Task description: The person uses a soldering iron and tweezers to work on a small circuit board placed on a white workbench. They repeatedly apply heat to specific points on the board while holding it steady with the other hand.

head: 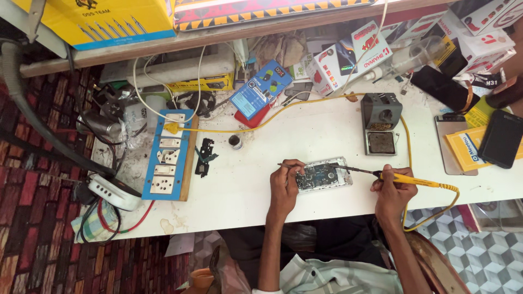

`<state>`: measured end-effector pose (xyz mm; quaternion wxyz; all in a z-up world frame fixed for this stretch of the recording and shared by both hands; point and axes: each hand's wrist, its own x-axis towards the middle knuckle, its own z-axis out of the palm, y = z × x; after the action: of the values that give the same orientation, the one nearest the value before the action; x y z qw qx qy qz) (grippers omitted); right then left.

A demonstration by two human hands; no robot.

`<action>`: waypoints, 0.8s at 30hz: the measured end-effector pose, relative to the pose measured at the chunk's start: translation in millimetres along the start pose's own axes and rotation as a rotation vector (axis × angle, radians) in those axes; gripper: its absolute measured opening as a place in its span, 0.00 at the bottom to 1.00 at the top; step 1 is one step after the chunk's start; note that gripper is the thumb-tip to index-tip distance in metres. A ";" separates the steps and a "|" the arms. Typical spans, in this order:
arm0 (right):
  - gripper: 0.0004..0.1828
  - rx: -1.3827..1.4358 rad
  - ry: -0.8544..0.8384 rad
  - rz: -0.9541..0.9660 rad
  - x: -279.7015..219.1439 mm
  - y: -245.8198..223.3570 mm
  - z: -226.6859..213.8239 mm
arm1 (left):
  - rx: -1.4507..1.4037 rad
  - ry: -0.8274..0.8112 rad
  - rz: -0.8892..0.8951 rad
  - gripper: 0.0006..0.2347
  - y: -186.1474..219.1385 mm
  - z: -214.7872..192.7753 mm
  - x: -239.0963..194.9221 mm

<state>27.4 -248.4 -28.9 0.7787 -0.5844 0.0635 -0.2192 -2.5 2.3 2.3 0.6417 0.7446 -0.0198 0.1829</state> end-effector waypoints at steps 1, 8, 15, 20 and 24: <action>0.12 -0.006 -0.017 0.002 -0.2 -0.3 -0.1 | -0.013 0.000 -0.014 0.07 0.3 0.1 0.2; 0.12 -0.173 -0.043 0.033 -6.7 -3.0 0.2 | -0.040 0.009 -0.053 0.07 -2.1 -2.3 -4.8; 0.11 -0.068 0.000 0.009 -2.7 -4.3 4.2 | -0.036 -0.009 -0.082 0.08 0.9 -0.2 -1.9; 0.12 -0.114 0.086 0.003 -3.0 -5.9 5.2 | -0.085 0.023 0.014 0.08 1.7 1.3 -1.6; 0.13 -0.110 0.117 0.003 -2.9 -7.0 8.0 | -0.041 0.043 -0.033 0.08 0.3 0.4 0.0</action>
<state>25.8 -241.6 -20.3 0.7405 -0.6126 0.1217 -0.2482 -2.5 1.9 2.6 0.6601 0.7274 0.0026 0.1875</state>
